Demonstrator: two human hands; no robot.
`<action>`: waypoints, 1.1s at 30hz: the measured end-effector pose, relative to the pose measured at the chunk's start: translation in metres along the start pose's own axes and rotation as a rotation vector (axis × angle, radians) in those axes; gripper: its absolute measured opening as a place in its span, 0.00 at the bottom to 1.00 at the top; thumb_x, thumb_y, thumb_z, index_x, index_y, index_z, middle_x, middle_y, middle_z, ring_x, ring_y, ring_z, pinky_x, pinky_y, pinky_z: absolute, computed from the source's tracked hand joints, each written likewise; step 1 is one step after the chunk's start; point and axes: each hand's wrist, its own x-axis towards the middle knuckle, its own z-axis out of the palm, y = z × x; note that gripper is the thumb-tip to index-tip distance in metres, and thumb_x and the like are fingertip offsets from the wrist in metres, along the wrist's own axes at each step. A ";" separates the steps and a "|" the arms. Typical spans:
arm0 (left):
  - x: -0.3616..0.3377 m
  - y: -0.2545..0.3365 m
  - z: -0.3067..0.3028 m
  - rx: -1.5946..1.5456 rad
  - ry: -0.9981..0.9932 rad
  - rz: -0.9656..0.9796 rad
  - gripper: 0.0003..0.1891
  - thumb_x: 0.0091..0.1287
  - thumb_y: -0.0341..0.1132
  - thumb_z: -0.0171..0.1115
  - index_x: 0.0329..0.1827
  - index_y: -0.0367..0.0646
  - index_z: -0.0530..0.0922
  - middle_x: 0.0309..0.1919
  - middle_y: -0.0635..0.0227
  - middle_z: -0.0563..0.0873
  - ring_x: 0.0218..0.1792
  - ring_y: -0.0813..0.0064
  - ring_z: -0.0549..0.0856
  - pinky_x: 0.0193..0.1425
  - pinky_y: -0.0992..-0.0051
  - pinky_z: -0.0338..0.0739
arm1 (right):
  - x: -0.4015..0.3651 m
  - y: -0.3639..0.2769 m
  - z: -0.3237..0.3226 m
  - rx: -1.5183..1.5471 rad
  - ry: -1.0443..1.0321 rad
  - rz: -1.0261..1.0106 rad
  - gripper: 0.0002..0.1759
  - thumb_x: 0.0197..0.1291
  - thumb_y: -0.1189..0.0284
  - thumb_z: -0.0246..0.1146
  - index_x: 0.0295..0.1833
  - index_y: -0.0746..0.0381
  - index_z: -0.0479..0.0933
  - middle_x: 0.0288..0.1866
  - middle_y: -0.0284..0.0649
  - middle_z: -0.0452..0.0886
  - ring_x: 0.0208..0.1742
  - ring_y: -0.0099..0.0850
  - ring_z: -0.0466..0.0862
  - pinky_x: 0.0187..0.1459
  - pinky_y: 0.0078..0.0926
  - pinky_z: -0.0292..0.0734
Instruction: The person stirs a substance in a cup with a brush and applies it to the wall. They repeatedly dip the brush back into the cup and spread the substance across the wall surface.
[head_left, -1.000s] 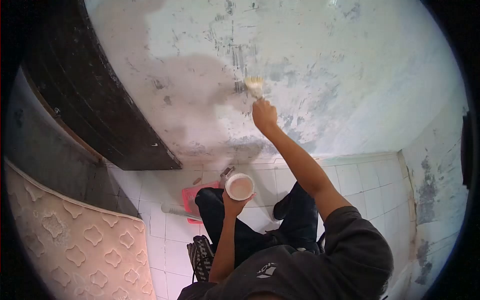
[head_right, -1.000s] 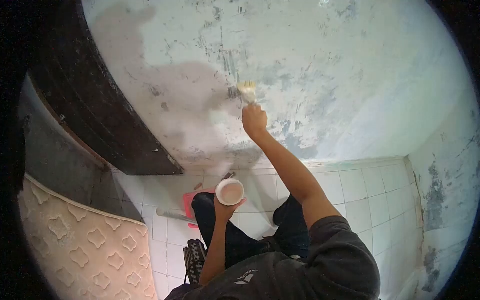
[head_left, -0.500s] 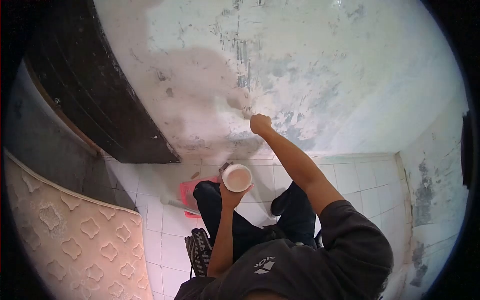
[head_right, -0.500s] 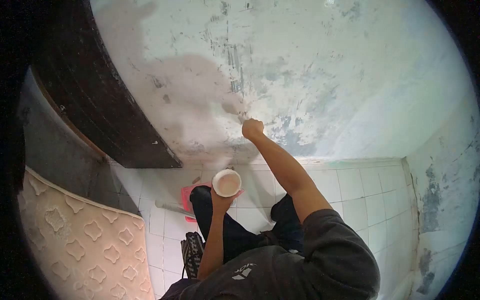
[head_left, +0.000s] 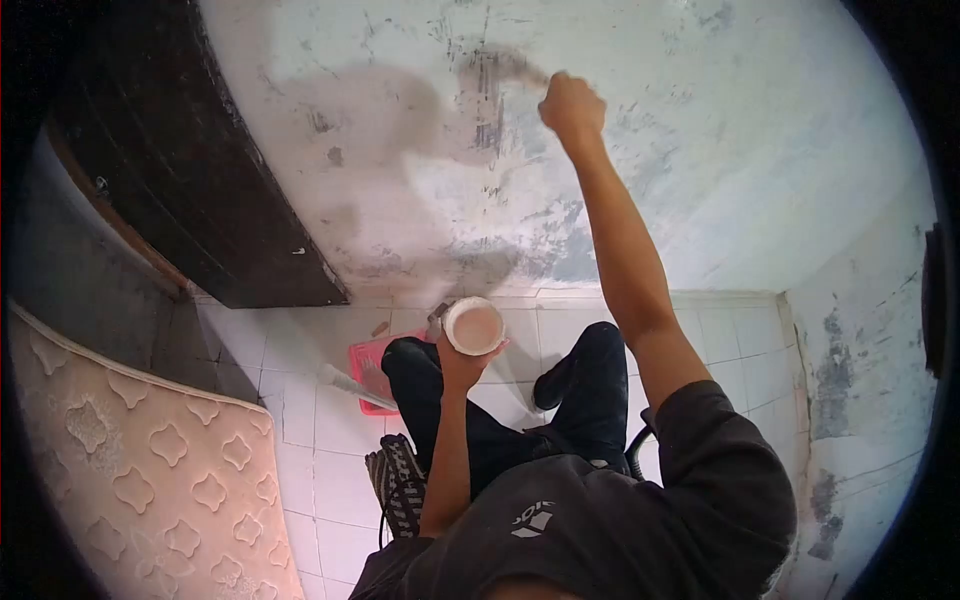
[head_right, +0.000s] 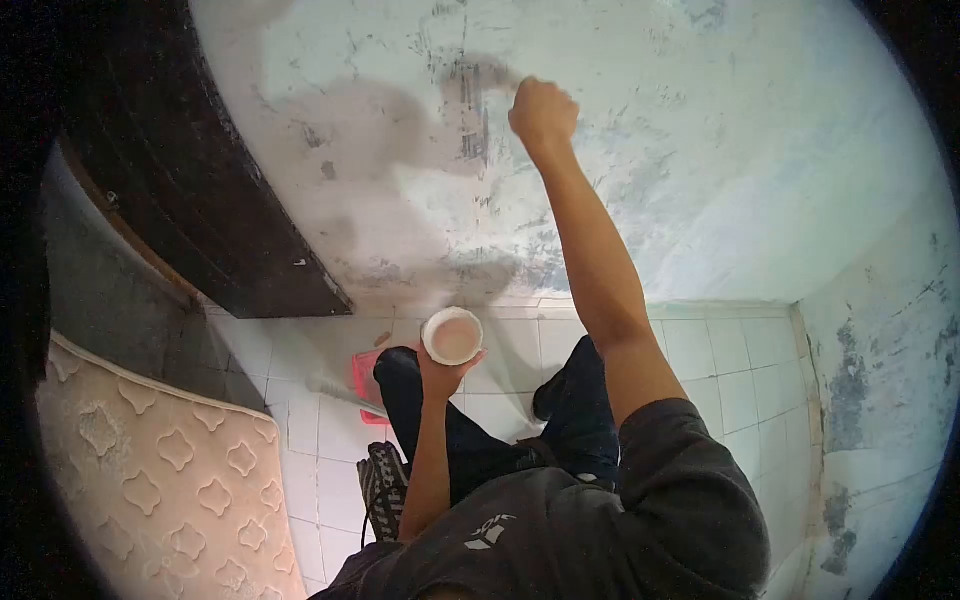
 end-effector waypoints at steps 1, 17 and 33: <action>0.001 -0.001 -0.001 -0.001 -0.002 -0.005 0.35 0.40 0.32 0.84 0.53 0.38 0.75 0.47 0.62 0.84 0.48 0.67 0.84 0.54 0.67 0.78 | -0.001 -0.005 -0.014 -0.003 -0.005 0.002 0.10 0.54 0.73 0.60 0.41 0.59 0.82 0.44 0.48 0.85 0.45 0.44 0.87 0.43 0.40 0.82; 0.004 -0.014 -0.018 0.082 0.094 0.014 0.38 0.40 0.32 0.85 0.55 0.39 0.72 0.47 0.62 0.83 0.47 0.66 0.83 0.54 0.67 0.77 | -0.073 -0.055 0.156 -0.174 -0.226 -0.255 0.09 0.59 0.73 0.60 0.37 0.55 0.87 0.39 0.41 0.87 0.44 0.37 0.87 0.36 0.32 0.83; -0.004 -0.020 -0.018 0.092 0.012 0.051 0.37 0.40 0.36 0.85 0.53 0.36 0.74 0.42 0.59 0.85 0.44 0.64 0.85 0.50 0.66 0.80 | -0.206 0.052 0.237 0.081 -0.714 -0.030 0.14 0.57 0.68 0.59 0.45 0.59 0.84 0.49 0.47 0.85 0.50 0.44 0.85 0.51 0.42 0.80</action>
